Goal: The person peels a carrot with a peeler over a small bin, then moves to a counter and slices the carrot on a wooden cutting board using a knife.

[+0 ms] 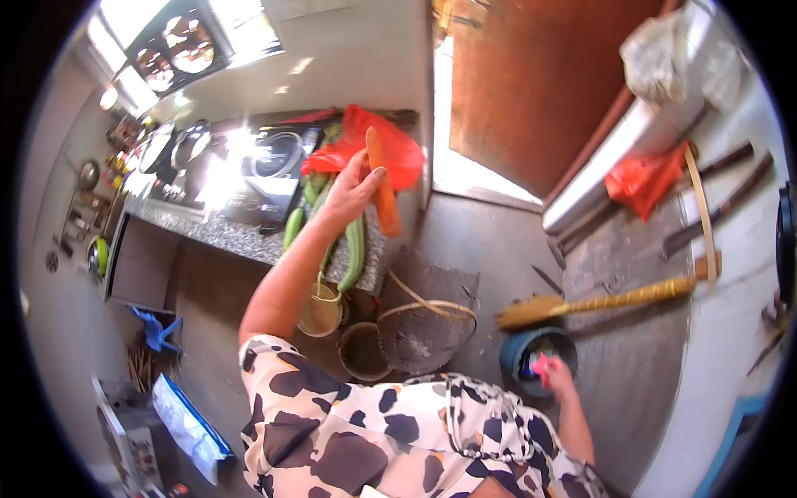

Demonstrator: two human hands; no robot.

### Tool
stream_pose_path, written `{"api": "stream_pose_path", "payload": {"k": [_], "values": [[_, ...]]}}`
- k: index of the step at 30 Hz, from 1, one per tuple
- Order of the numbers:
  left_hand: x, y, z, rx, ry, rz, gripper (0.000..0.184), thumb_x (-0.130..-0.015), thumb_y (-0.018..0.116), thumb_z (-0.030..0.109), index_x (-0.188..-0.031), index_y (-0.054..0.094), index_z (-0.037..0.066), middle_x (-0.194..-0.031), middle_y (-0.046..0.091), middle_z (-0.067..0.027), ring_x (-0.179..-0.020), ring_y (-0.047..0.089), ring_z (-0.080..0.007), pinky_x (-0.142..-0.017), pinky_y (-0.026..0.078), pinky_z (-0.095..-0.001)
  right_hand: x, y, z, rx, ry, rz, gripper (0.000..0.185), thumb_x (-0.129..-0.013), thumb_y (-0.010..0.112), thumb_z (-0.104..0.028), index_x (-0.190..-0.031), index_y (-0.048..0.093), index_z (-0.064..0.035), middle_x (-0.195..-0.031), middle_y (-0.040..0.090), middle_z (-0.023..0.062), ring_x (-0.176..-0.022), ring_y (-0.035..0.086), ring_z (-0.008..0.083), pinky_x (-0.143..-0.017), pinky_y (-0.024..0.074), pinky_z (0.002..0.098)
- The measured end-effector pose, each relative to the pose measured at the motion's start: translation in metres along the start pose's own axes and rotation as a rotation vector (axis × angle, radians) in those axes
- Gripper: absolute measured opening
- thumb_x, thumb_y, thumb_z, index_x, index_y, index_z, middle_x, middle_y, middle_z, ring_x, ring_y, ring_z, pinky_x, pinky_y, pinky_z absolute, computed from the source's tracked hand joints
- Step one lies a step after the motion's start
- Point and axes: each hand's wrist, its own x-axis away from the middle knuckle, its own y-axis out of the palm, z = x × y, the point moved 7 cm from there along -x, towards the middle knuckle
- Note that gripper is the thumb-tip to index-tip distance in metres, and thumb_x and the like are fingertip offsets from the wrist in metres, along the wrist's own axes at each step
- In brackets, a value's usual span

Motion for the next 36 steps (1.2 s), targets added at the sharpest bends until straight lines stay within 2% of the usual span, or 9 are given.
{"api": "stream_pose_path", "payload": {"k": [3,6,9,12,18,22,23,31,36], "values": [[0.061,0.129,-0.087,0.883,-0.440,-0.179,0.040,-0.100,0.051,0.035,-0.129,0.045,0.008,-0.096,0.061,-0.0093,-0.084,0.063,-0.0228,-0.073,0.053,-0.0370,0.000,0.023,-0.073,0.080,-0.481,0.012,0.020,-0.095,0.055,-0.017,-0.079,0.061,-0.0063,-0.065,0.054,-0.0025,-0.057,0.046,0.0065,-0.052,0.0399,0.0265],[0.118,0.251,-0.091,1.088,-0.759,-0.347,0.043,-0.104,0.036,0.041,-0.132,0.046,0.009,-0.087,0.058,-0.0068,-0.070,0.057,-0.0182,-0.066,0.052,-0.0352,0.049,0.020,-0.170,0.193,-0.635,0.136,0.037,-0.095,0.056,-0.026,-0.072,0.054,0.0026,-0.057,0.048,0.0099,-0.054,0.044,0.0153,-0.054,0.0383,0.0355],[0.181,0.335,-0.076,1.149,-1.004,-0.502,0.045,-0.104,0.034,0.042,-0.129,0.047,0.006,-0.087,0.060,-0.0072,-0.069,0.058,-0.0167,-0.063,0.053,-0.0316,0.054,-0.008,-0.181,0.050,-0.656,0.206,0.032,-0.095,0.056,-0.030,-0.081,0.061,-0.0013,-0.064,0.056,0.0066,-0.054,0.049,0.0148,-0.054,0.0419,0.0317],[0.225,0.394,-0.061,0.971,-1.047,-0.720,0.046,-0.104,0.035,0.041,-0.129,0.048,0.005,-0.089,0.062,-0.0076,-0.070,0.059,-0.0161,-0.061,0.053,-0.0290,0.075,-0.027,-0.181,-0.541,-0.370,-0.215,0.026,-0.097,0.053,-0.029,-0.089,0.063,-0.0063,-0.063,0.048,-0.0059,-0.050,0.041,0.0061,-0.046,0.0339,0.0224],[0.273,0.472,-0.039,0.580,-0.910,-0.910,0.051,-0.102,0.042,0.039,-0.141,0.040,0.007,-0.095,0.065,-0.0098,-0.074,0.062,-0.0156,-0.063,0.053,-0.0276,0.098,-0.113,-0.102,-0.515,-0.349,-0.018,0.021,-0.098,0.053,-0.025,-0.092,0.063,-0.0079,-0.058,0.044,-0.0064,-0.047,0.036,0.0030,-0.045,0.0269,0.0209],[0.302,0.529,-0.016,0.728,-1.002,-0.970,0.051,-0.102,0.036,0.029,-0.149,0.029,0.008,-0.091,0.065,-0.0124,-0.070,0.062,-0.0173,-0.063,0.053,-0.0269,0.122,-0.190,-0.078,0.059,-0.727,0.606,0.021,-0.093,0.061,-0.027,-0.089,0.060,-0.0070,-0.056,0.049,-0.0003,-0.049,0.046,0.0093,-0.046,0.0369,0.0295],[0.309,0.539,-0.014,0.735,-1.017,-0.965,0.051,-0.102,0.034,0.028,-0.149,0.029,0.008,-0.089,0.064,-0.0126,-0.069,0.062,-0.0176,-0.062,0.053,-0.0270,0.130,-0.212,-0.071,0.171,-0.666,0.683,0.023,-0.086,0.066,-0.029,-0.080,0.057,-0.0078,-0.060,0.056,0.0080,-0.056,0.058,0.0264,-0.054,0.0445,0.0413],[0.341,0.583,-0.033,0.760,-1.092,-0.822,0.048,-0.102,0.030,0.029,-0.148,0.032,0.016,-0.082,0.062,-0.0131,-0.061,0.059,-0.0203,-0.054,0.051,-0.0288,0.185,-0.193,-0.106,0.689,-1.117,0.602,0.023,-0.081,0.063,-0.020,-0.062,0.053,-0.0114,-0.060,0.056,0.0081,-0.062,0.060,0.0295,-0.058,0.0468,0.0430],[0.337,0.578,-0.023,0.821,-1.112,-0.769,0.046,-0.101,0.034,0.030,-0.143,0.037,0.011,-0.076,0.059,-0.0118,-0.058,0.055,-0.0208,-0.050,0.045,-0.0287,0.122,-0.240,-0.078,0.696,-0.920,0.741,0.022,-0.080,0.064,-0.025,-0.065,0.055,-0.0106,-0.061,0.059,0.0111,-0.060,0.060,0.0339,-0.054,0.0463,0.0467]]}}
